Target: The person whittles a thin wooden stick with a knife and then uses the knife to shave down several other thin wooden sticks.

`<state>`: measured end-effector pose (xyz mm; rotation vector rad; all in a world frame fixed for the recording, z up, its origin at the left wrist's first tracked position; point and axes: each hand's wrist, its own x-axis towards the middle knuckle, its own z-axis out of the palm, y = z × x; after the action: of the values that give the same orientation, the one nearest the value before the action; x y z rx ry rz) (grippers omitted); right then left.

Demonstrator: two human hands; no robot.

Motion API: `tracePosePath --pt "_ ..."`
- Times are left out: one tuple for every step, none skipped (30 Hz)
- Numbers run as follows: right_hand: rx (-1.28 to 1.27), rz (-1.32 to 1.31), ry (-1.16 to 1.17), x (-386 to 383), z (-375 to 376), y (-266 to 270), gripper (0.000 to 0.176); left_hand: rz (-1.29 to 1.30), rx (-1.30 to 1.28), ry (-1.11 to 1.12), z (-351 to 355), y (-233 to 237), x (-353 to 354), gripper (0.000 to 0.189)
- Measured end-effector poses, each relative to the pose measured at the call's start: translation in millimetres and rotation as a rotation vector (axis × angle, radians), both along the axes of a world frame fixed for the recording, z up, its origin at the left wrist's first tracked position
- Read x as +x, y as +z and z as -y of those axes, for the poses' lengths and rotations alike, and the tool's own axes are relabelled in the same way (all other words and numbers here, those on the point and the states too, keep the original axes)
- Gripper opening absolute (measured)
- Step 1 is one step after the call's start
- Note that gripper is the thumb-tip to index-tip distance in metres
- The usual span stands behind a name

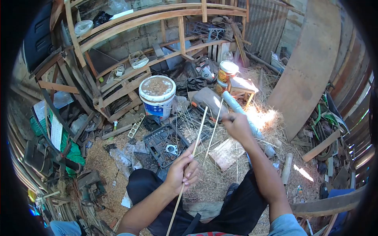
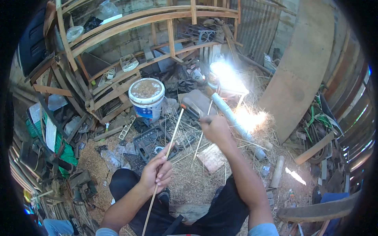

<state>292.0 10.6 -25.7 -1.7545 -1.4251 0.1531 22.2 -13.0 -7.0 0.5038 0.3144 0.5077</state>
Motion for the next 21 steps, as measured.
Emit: tracePosePath --pt "0.105 0.039 0.135 -20.7 5.8 1.7 0.017 0.007 -0.01 0.014 -4.0 -0.8 -1.0 0.054" --pt "0.057 0.125 0.189 -37.2 10.7 -4.8 0.012 0.012 -0.019 0.025 -6.4 -1.5 -2.3 0.054" --pt "0.004 0.188 0.245 -59.8 23.8 6.4 0.018 0.007 -0.047 0.041 -6.2 -2.5 -2.0 0.052" --pt "-0.107 0.384 0.288 -73.1 27.5 0.5 0.019 0.015 -0.046 0.035 -5.2 -1.2 -1.7 0.052" --pt "-0.109 0.374 0.304 -85.3 30.6 -4.9 0.015 0.025 -0.048 0.028 -3.5 1.8 -1.6 0.051" --pt "-0.112 0.366 0.322 -92.3 32.4 -7.9 0.012 0.036 -0.05 0.021 -1.9 4.5 -1.6 0.051" --pt "-0.123 0.333 0.291 -93.4 32.1 -7.0 0.011 0.024 -0.051 0.032 -0.8 6.0 -2.7 0.051" --pt "-0.135 0.3 0.261 -93.1 30.6 -4.3 0.01 0.013 -0.053 0.043 0.3 7.5 -4.0 0.051" --pt "-0.145 0.27 0.231 -91.4 27.8 -0.8 0.009 0.004 -0.053 0.055 1.8 8.9 -4.7 0.051" --pt "-0.122 0.288 0.161 -82.9 21.0 -3.3 0.008 -0.016 -0.038 0.044 3.8 10.2 -4.9 0.052" --pt "-0.098 0.305 0.088 -67.4 9.5 -12.2 0.007 -0.038 -0.022 0.031 6.4 11.2 -4.9 0.052" --pt "-0.108 0.319 -0.072 -43.6 -9.9 -30.1 0.007 -0.058 -0.005 0.016 9.1 12.2 -4.5 0.052" --pt "-0.069 0.24 -0.132 -22.5 -12.6 -15.5 0.016 -0.066 -0.004 -0.025 13.6 12.4 -2.7 0.054" --pt "-0.09 0.165 -0.201 5.3 -19.6 -12.8 0.021 -0.077 0.016 -0.058 17.3 13.1 -0.6 0.054" --pt "-0.109 0.088 -0.271 25.7 -22.6 -14.2 0.027 -0.088 0.037 -0.092 20.3 13.9 1.2 0.054" --pt "-0.129 0.053 -0.293 31.4 -17.6 -12.0 0.029 -0.1 0.06 -0.126 21.9 14.1 1.8 0.054" --pt "-0.147 0.018 -0.31 35.3 -14.4 -9.3 0.03 -0.053 0.021 -0.107 17.1 6.5 3.2 0.053" --pt "-0.165 -0.014 -0.321 35.1 -13.0 -4.1 0.032 -0.014 -0.016 -0.069 10.3 0.3 3.8 0.053" --pt "-0.238 -0.084 -0.243 19.8 -6.1 9.8 0.026 0.024 -0.056 -0.027 4.3 -6.0 2.3 0.053" --pt "-0.118 -0.029 -0.07 9.3 -5.2 2.0 0.024 0.057 -0.097 0.016 -0.3 -10.4 -0.5 0.053" --pt "0.005 0.02 0.099 -3.0 -3.0 -7.6 0.021 0.071 -0.12 0.016 -5.3 -10.9 -2.7 0.054"
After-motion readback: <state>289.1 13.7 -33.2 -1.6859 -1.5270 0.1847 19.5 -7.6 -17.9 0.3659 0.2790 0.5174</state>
